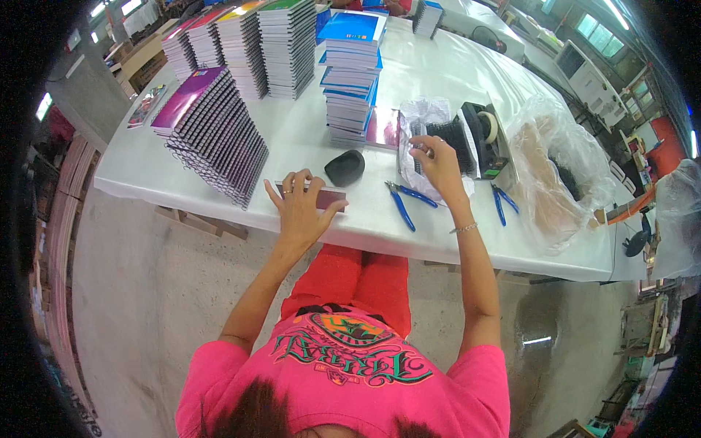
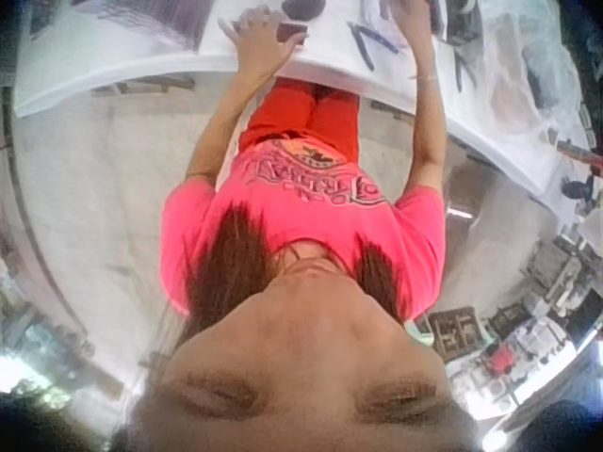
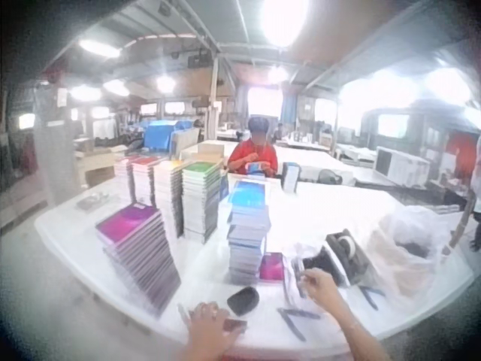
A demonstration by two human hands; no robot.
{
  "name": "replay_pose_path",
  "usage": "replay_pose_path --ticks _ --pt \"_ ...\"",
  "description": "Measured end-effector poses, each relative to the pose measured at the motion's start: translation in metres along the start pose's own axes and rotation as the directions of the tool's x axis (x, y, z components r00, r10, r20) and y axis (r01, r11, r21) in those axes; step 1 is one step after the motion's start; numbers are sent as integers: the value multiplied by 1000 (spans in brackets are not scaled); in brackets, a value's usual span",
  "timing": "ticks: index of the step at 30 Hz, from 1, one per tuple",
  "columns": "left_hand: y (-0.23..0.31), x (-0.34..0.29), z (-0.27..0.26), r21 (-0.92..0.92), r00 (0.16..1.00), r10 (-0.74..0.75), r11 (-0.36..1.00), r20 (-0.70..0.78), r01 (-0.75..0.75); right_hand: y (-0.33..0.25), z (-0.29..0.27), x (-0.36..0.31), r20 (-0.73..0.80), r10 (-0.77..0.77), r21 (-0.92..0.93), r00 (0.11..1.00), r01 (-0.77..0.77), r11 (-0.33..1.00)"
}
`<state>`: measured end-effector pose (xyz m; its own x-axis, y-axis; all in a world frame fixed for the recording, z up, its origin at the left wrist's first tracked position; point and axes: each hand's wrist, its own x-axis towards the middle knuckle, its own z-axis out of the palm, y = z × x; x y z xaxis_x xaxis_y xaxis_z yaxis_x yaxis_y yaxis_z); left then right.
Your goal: The person trims the excess spiral binding wire from several small purple notebooks using blue hand pliers and places each finished notebook onto a stack on the table.
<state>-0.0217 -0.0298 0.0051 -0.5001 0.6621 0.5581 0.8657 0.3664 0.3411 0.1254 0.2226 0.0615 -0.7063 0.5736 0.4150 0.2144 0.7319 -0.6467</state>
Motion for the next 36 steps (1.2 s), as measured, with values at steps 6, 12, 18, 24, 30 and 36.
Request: replay_pose_path --ticks 6,12,18,24,30,36 --pt "8 2 13 -93 992 -107 991 -63 101 -54 24 -35 114 14 199 993 -36 979" --pt "10 4 15 -69 991 -123 990 -60 119 -57 39 -50 334 69 190 940 -139 972" --pt "10 4 14 -52 989 -109 993 -102 105 -59 47 -58 257 37 249 966 -103 963" --pt "9 4 16 -37 989 -119 993 -91 116 -63 51 -59 267 62 191 962 -116 975" --pt "10 5 11 -104 989 -131 987 -70 123 -69 57 -59 282 9 225 959 -75 971" --pt "12 6 14 -99 991 -111 990 -79 103 -61 67 -64 187 -54 334 981 -11 943"
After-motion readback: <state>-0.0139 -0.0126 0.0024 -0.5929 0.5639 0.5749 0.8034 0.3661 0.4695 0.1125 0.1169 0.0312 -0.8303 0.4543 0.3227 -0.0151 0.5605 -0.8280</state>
